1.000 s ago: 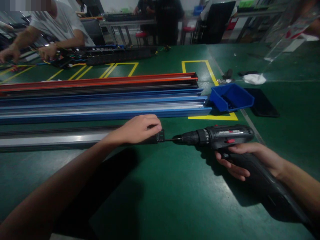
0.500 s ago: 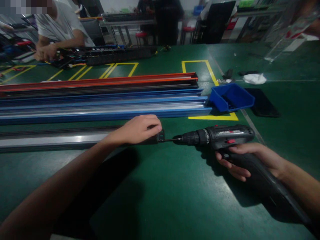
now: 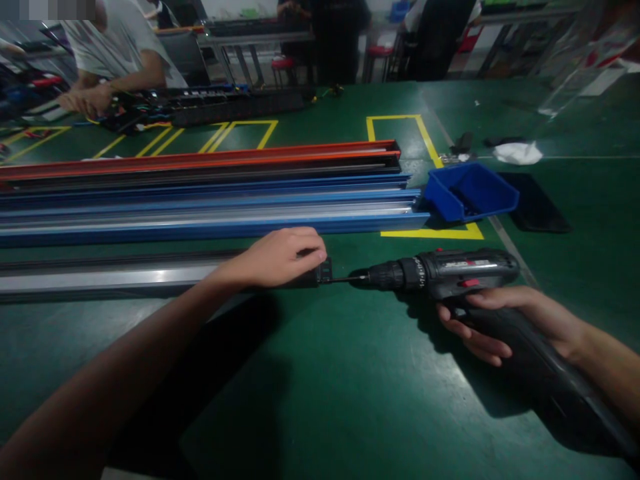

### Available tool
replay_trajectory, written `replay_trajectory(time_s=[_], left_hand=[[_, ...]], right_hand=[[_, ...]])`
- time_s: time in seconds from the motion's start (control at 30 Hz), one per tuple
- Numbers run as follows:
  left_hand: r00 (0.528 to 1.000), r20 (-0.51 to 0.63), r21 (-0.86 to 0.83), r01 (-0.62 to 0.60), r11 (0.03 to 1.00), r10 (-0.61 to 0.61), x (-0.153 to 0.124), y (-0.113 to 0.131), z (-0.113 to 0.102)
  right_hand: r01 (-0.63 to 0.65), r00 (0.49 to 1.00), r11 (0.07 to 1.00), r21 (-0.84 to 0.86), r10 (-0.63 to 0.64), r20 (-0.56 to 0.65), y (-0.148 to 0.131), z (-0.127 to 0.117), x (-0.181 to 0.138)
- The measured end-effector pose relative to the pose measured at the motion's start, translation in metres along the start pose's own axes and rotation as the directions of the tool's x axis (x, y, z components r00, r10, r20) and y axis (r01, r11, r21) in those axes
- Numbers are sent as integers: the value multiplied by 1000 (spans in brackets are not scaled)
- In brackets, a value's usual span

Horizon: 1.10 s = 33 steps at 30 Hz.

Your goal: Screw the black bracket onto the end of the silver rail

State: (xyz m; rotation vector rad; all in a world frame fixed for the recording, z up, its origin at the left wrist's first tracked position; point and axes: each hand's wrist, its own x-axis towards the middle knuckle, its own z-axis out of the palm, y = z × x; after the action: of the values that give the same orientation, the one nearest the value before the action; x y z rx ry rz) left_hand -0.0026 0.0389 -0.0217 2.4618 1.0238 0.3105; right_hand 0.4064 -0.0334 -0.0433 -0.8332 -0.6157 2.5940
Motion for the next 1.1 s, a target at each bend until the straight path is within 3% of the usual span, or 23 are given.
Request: replay_trajectory(time_s=[1.1], left_hand=[[1000,8,8,7,1000,-7,0,-1,0]], right_hand=[[-11,1000,1000,-21,11,5,0,3,2]])
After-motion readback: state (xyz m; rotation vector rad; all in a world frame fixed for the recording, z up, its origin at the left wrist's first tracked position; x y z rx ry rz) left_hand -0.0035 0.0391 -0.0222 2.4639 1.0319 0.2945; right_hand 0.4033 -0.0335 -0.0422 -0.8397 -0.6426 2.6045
